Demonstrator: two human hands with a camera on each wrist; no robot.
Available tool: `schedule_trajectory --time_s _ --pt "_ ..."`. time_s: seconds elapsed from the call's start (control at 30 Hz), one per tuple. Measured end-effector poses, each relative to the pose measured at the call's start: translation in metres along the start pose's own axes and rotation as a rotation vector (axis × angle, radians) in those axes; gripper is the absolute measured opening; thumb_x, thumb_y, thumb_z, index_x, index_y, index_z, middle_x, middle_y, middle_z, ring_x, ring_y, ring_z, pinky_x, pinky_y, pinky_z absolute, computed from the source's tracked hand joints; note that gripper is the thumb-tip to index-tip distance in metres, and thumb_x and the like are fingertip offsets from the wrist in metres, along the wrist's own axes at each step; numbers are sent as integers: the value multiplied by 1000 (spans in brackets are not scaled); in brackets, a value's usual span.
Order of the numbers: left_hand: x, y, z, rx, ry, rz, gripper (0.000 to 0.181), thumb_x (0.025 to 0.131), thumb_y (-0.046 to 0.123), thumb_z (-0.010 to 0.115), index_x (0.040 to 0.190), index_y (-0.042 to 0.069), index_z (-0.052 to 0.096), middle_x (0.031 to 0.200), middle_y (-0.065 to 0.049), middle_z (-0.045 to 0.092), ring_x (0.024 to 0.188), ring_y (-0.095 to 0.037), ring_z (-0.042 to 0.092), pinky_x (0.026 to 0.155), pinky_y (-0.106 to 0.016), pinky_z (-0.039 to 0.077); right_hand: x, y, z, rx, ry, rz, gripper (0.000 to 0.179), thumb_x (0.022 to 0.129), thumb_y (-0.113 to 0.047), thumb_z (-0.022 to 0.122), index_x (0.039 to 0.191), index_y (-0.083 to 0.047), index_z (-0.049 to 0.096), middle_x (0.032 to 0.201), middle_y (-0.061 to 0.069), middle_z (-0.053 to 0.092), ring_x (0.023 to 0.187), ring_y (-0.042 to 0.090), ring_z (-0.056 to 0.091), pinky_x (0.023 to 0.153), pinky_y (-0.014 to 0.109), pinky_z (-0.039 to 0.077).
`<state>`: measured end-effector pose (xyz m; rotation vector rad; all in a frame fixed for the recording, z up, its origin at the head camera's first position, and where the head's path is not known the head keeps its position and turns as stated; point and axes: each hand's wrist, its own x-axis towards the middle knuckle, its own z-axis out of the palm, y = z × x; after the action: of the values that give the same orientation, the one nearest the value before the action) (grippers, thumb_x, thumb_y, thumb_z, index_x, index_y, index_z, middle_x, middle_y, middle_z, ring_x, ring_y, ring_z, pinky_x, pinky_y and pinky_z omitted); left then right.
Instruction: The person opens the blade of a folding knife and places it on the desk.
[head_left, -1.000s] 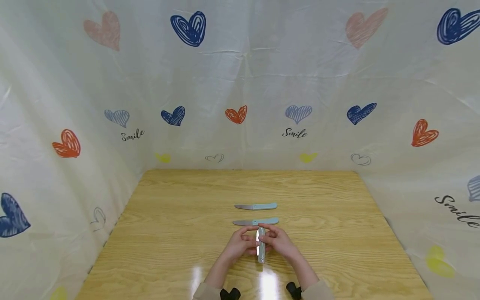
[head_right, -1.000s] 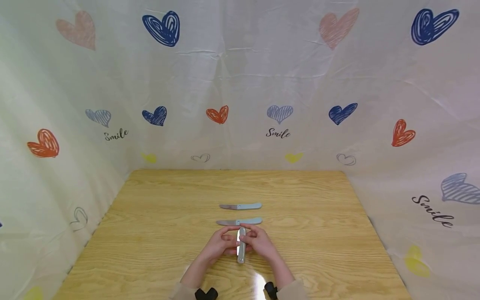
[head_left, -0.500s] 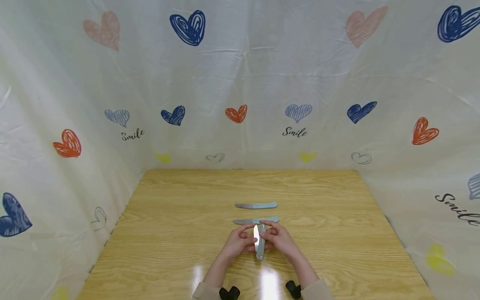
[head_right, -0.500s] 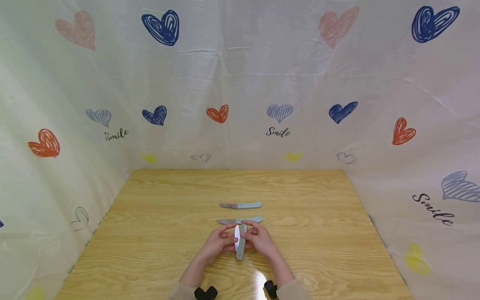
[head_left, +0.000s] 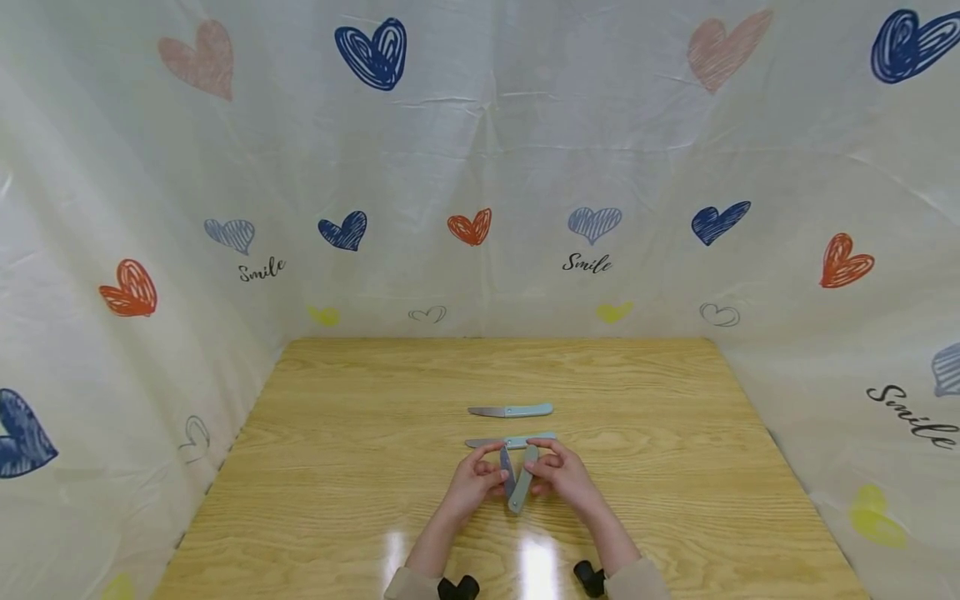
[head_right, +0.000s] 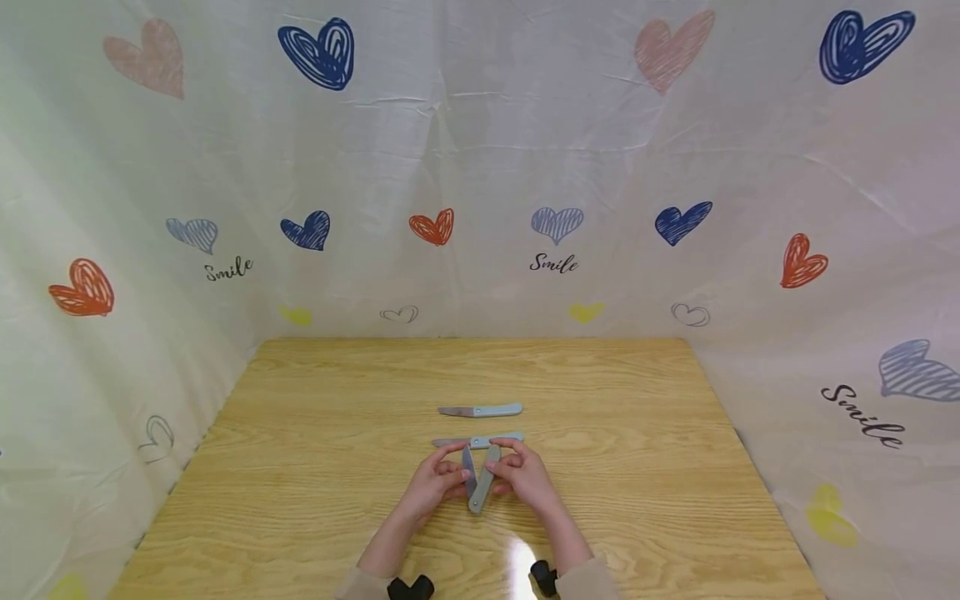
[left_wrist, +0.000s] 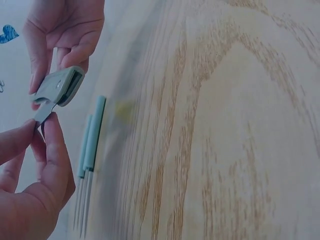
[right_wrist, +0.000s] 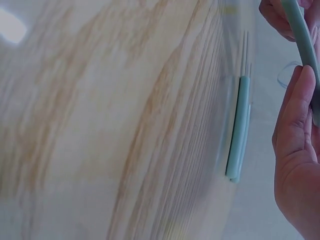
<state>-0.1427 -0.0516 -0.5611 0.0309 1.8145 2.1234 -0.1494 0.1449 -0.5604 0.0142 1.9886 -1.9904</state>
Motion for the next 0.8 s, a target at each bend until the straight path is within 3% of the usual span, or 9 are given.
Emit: schedule_trajectory --time_s 0.33,0.6,0.8 --pt "1 -1 4 10 80 48 48 89 -7 61 136 -4 48 82 -6 54 72 -15 61 73 -42 61 -2 -3 -1 60 44 -2 52 93 -8 65 137 7 43 80 2 64 78 17 65 75 46 60" --pt "0 1 4 -8 121 35 50 89 -9 61 136 -4 47 83 -5 50 71 -15 59 70 -40 62 -2 -3 -2 98 54 3 52 93 -7 65 136 8 42 79 1 63 78 15 65 77 46 60" --pt "0 1 3 0 157 27 50 89 -9 61 137 -5 45 86 -7 50 71 -16 60 71 -46 62 -3 -3 -2 140 68 11 49 93 -4 64 135 8 41 81 2 65 76 17 66 77 44 60"
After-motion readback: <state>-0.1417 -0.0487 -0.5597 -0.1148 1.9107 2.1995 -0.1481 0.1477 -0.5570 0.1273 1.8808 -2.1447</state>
